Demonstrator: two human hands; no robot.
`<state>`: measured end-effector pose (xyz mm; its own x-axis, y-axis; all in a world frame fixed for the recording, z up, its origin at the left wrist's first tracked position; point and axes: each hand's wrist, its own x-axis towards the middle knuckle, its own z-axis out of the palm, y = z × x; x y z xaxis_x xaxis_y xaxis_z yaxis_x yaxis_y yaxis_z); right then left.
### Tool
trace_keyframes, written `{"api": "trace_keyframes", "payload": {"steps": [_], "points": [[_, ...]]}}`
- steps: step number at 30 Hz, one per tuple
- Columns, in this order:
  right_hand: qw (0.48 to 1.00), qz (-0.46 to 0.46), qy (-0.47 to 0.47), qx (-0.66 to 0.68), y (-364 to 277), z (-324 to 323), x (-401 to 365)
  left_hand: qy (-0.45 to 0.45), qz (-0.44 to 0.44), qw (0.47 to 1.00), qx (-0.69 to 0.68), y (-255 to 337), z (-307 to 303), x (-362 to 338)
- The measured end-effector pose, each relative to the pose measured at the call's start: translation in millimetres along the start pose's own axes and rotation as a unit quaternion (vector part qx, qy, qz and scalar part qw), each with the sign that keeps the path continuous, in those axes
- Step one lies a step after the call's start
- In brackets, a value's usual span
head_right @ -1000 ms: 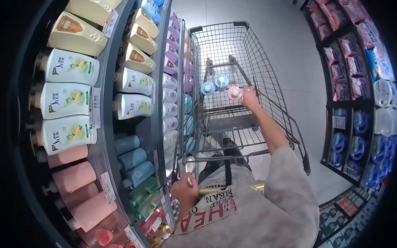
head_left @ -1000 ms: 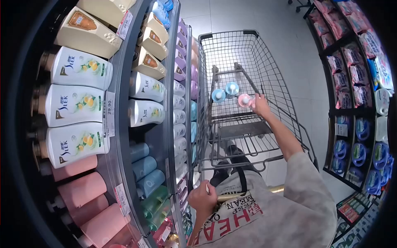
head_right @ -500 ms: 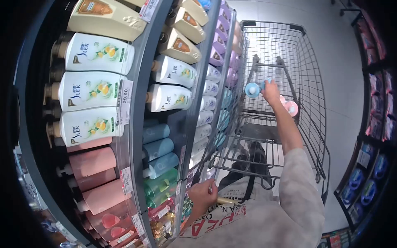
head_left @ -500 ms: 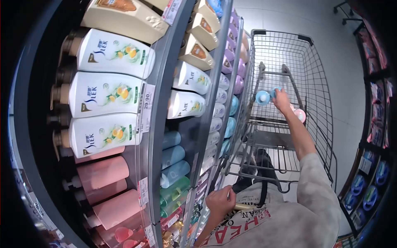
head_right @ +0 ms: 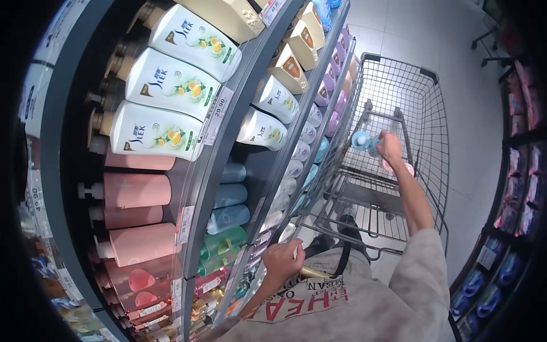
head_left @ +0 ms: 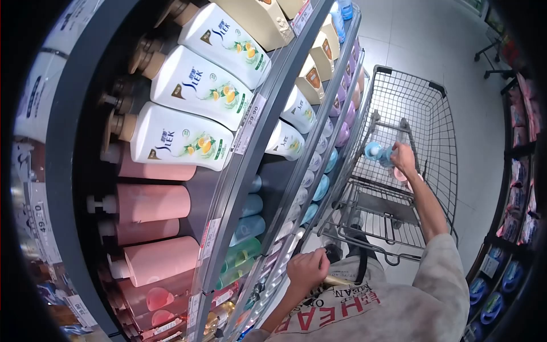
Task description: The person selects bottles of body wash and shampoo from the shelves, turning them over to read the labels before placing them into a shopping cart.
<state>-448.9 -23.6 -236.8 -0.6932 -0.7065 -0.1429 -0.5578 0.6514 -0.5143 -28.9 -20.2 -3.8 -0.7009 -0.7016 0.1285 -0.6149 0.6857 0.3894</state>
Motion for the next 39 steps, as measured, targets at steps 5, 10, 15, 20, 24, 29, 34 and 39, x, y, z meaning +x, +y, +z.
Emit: {"api": "trace_keyframes", "payload": {"steps": [5,10,15,20,24,29,34,39], "points": [[0.997,-0.077,-0.014,-0.018,-69,-108,-40,-0.059,-0.043,0.997,-0.006,3,-4,3],[0.982,-0.184,-0.033,0.027,-150,-201,-79,-0.177,-0.099,0.95,-0.238,4,-5,33],[0.964,-0.214,-0.118,0.108,-235,-270,-129,-0.104,-0.167,0.857,-0.476,19,25,71],[0.933,-0.3,-0.151,0.132,-290,-285,-174,0.103,0.049,0.94,-0.322,28,6,99],[0.908,-0.358,-0.142,0.167,-308,-258,-188,0.077,-0.01,0.94,-0.331,14,-12,92],[0.822,-0.422,-0.135,0.357,-300,-237,-206,0.105,-0.023,0.914,-0.392,-48,-14,85],[0.892,-0.216,-0.198,0.345,-218,-171,-228,0.234,0.025,0.912,-0.336,-105,-3,82],[0.916,-0.123,-0.24,0.297,-171,-112,-263,0.277,0.016,0.906,-0.319,-148,34,82]]}}
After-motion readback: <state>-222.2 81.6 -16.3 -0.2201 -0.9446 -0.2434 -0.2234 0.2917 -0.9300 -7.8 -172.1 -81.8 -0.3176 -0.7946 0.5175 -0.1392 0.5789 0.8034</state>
